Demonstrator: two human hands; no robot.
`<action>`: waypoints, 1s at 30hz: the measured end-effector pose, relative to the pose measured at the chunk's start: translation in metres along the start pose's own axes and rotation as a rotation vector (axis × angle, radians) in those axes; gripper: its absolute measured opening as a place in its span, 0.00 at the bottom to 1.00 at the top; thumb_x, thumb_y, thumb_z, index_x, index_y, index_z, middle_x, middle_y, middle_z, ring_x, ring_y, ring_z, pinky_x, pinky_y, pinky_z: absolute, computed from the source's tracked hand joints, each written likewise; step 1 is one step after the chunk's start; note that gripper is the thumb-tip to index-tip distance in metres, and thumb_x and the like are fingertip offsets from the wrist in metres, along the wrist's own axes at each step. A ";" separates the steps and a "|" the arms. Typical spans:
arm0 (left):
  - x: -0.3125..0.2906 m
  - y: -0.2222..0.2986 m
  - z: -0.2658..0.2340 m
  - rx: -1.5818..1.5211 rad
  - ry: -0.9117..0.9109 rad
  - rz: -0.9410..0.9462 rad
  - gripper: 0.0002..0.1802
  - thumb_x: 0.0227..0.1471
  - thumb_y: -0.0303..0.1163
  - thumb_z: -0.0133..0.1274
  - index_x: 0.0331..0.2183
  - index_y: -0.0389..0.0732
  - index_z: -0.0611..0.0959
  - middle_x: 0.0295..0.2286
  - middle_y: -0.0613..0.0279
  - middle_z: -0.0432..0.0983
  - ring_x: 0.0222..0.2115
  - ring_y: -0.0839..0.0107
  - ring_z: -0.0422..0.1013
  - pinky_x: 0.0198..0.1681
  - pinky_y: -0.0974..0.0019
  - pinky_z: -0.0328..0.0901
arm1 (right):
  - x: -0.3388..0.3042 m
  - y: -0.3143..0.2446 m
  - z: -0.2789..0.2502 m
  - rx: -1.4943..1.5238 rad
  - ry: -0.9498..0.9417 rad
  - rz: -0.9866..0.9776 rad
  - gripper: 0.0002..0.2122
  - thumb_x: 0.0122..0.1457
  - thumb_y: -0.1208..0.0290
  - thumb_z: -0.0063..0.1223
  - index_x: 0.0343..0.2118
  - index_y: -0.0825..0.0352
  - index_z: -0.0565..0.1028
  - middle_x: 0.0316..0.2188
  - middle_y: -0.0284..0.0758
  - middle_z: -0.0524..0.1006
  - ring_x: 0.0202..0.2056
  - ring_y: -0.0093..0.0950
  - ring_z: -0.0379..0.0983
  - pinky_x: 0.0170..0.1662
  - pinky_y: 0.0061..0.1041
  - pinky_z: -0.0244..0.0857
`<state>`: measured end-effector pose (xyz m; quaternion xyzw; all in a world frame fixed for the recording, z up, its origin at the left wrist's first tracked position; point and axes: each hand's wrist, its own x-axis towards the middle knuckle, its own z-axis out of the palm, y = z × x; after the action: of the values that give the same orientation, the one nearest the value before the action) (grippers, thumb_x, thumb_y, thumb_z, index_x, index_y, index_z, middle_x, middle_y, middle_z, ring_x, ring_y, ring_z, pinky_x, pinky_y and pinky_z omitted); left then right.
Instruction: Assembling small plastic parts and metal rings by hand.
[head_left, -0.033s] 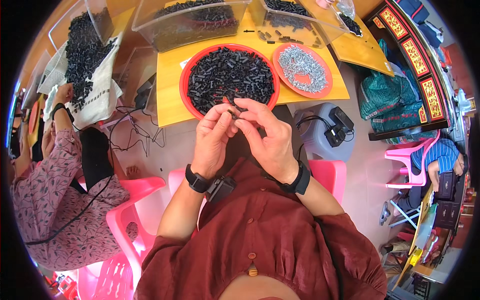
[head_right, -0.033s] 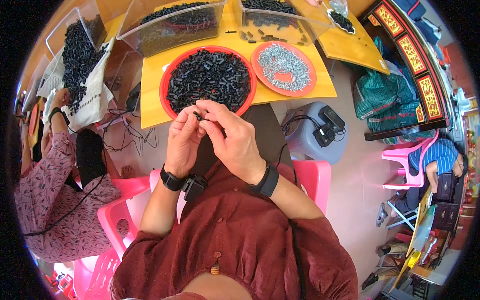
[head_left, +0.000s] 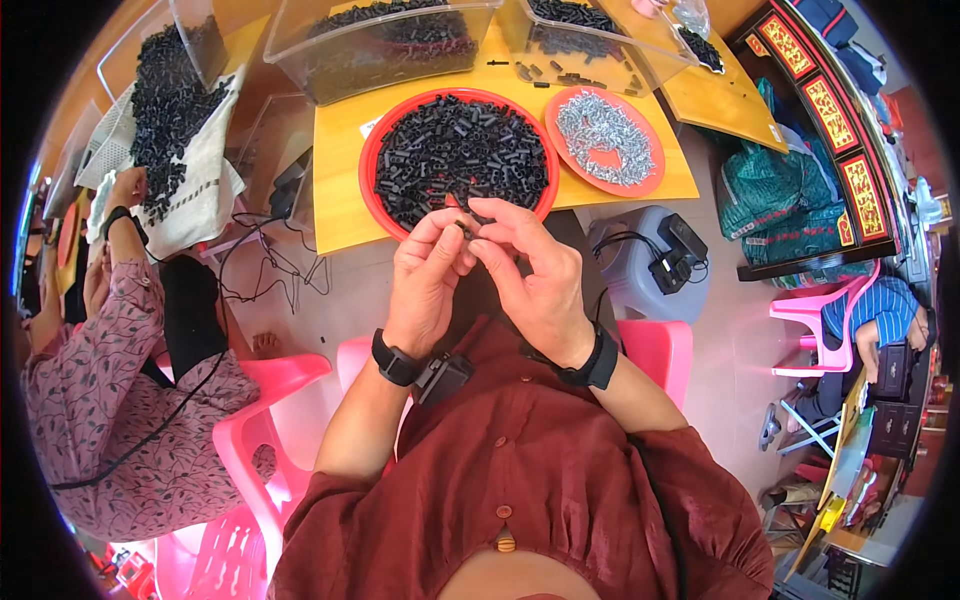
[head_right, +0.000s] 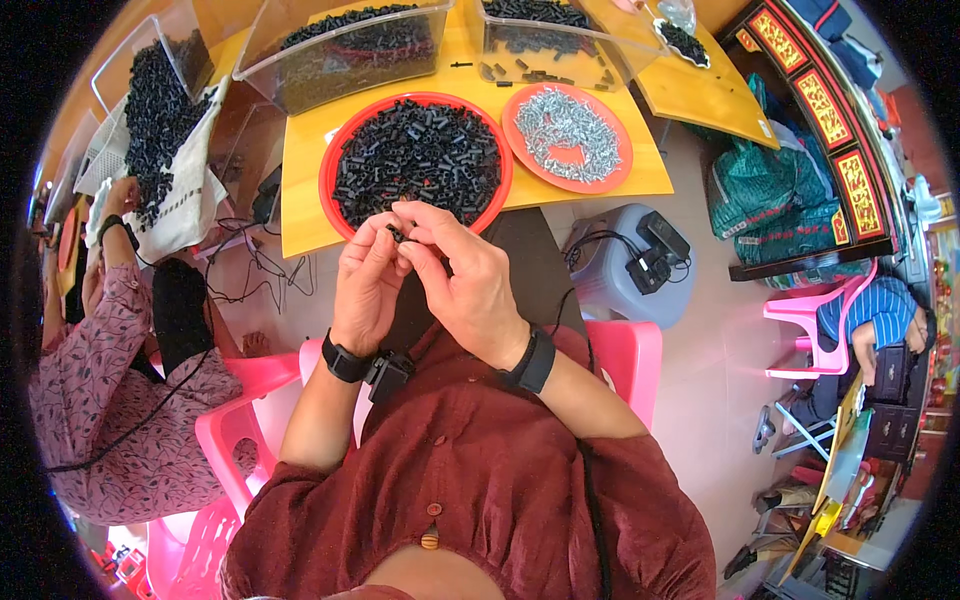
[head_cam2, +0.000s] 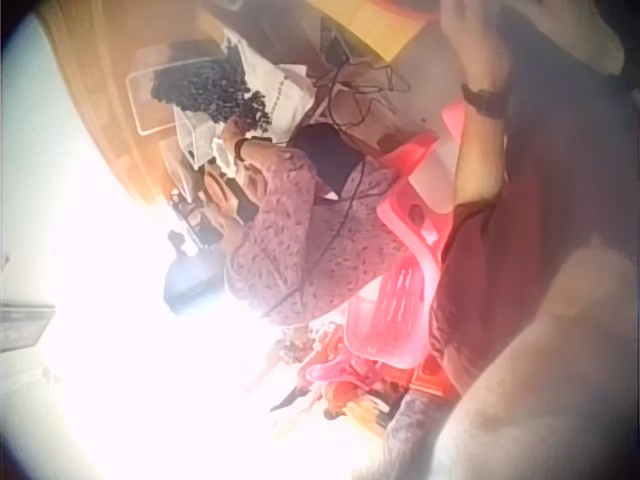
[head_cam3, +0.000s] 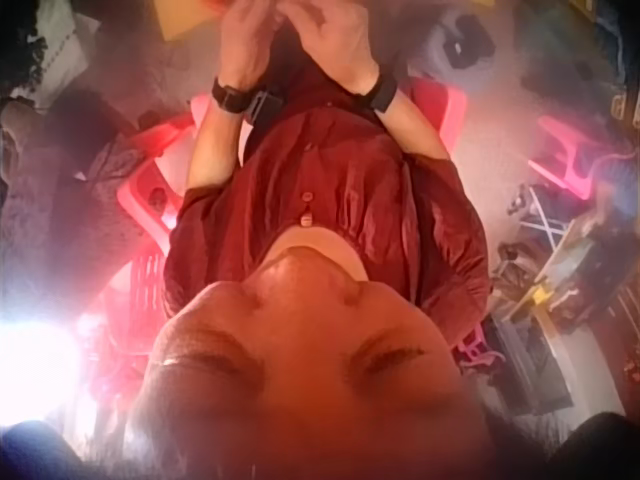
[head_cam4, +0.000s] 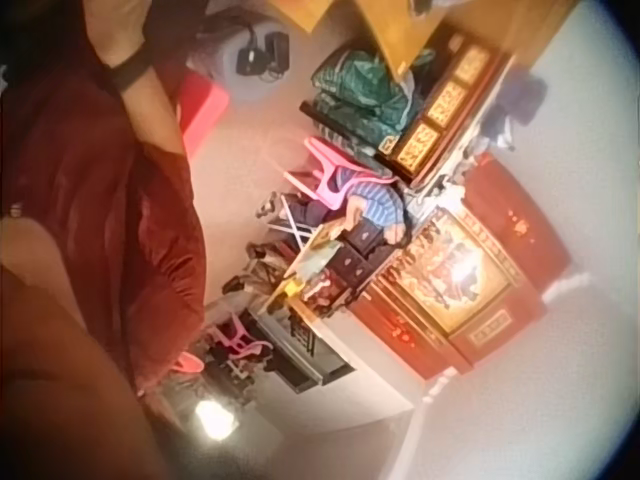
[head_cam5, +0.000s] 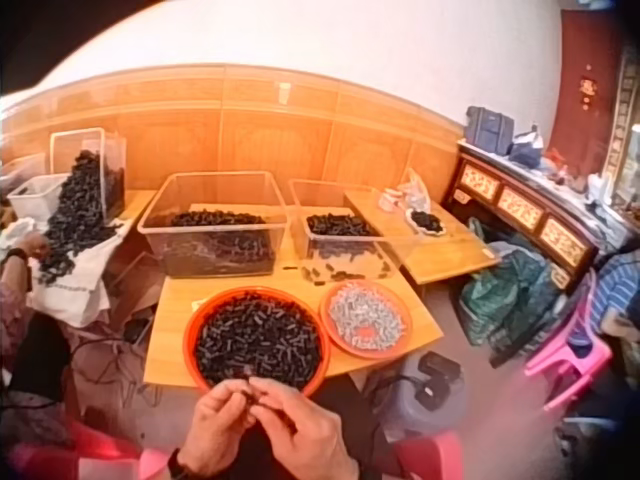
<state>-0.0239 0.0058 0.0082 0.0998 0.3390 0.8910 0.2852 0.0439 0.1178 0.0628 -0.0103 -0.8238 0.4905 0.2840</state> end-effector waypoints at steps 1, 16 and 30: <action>0.000 -0.001 0.001 0.001 -0.001 0.000 0.08 0.59 0.31 0.50 0.40 0.40 0.78 0.31 0.71 0.74 0.27 0.84 0.66 0.33 0.78 0.63 | -0.002 0.002 0.002 0.017 0.032 0.016 0.16 0.54 0.81 0.55 0.48 0.67 0.73 0.32 0.38 0.80 0.32 0.22 0.78 0.36 0.20 0.70; 0.001 -0.007 0.001 -0.002 -0.048 -0.101 0.09 0.61 0.33 0.48 0.40 0.39 0.77 0.32 0.71 0.74 0.29 0.84 0.67 0.34 0.78 0.63 | 0.004 -0.004 -0.016 0.036 -0.088 0.034 0.14 0.54 0.82 0.54 0.45 0.69 0.73 0.30 0.39 0.79 0.32 0.26 0.79 0.34 0.22 0.71; -0.005 -0.002 0.010 0.111 -0.203 -0.127 0.14 0.63 0.42 0.44 0.35 0.42 0.76 0.28 0.73 0.70 0.28 0.83 0.65 0.34 0.76 0.61 | -0.002 -0.004 -0.028 -0.122 -0.114 -0.036 0.15 0.48 0.72 0.64 0.39 0.67 0.76 0.24 0.37 0.76 0.24 0.29 0.74 0.28 0.25 0.68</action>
<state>-0.0155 0.0095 0.0141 0.1835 0.3628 0.8363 0.3678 0.0601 0.1371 0.0748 0.0152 -0.8671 0.4340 0.2442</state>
